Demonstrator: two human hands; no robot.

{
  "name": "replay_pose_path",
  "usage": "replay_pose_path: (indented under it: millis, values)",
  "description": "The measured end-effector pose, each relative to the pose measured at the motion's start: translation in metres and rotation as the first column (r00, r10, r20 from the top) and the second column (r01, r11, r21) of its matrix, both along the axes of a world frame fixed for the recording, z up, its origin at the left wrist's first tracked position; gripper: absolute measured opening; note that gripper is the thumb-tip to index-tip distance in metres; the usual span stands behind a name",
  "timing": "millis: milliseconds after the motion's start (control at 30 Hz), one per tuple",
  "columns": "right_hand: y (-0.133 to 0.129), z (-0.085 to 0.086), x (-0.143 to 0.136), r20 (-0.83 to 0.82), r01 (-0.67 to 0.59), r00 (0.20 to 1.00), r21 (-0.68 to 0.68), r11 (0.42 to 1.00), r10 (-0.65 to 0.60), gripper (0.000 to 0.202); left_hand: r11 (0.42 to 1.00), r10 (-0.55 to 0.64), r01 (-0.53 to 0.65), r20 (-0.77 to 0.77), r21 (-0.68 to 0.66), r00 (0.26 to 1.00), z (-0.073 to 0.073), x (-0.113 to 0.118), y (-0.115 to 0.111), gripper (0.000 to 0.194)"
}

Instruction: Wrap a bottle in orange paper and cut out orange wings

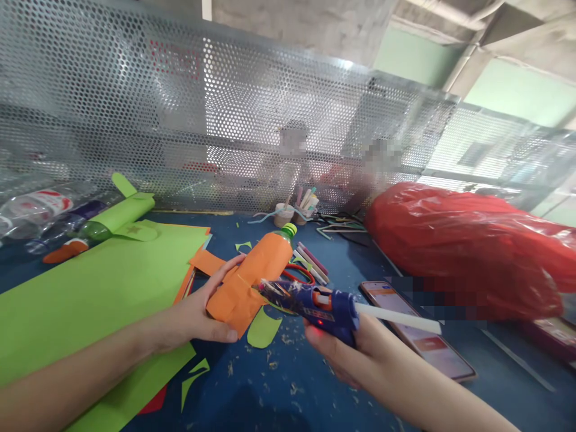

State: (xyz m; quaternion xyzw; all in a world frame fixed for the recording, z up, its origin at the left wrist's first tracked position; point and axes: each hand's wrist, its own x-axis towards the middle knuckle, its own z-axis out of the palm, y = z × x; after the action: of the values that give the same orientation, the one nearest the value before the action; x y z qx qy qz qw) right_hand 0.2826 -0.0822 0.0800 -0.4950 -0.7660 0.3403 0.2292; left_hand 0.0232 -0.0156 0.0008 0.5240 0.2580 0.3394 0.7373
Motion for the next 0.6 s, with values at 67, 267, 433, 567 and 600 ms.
replay_pose_path:
  millis: [67,267,433,567,600]
  values:
    - [-0.0003,-0.001,-0.0011,0.015,-0.005,1.0,0.029,1.0,0.004,0.031,1.0,-0.003,0.003,-0.006,-0.005,1.0,0.0009,0.0002,-0.0008,0.124]
    - [0.0005,-0.0044,-0.004,0.045,0.028,0.998,0.1,0.995,-0.033,0.03,0.999,-0.035,0.035,-0.023,0.005,0.999,0.0035,-0.0002,-0.0011,0.116]
    - [0.0048,-0.0032,-0.0031,0.032,0.097,0.994,0.178,0.979,-0.104,0.026,0.999,-0.034,0.034,-0.062,0.001,0.997,0.0027,-0.0014,-0.0004,0.112]
    - [0.0053,-0.0008,-0.0038,0.02,0.123,0.992,0.161,0.979,-0.128,0.025,0.999,-0.044,0.043,-0.06,-0.004,0.997,0.0033,-0.0009,-0.0001,0.113]
    - [0.0044,-0.0003,-0.0046,0.018,0.114,0.993,0.142,0.983,-0.117,0.026,0.999,-0.051,0.051,-0.058,-0.01,0.997,0.0036,-0.0006,-0.0001,0.114]
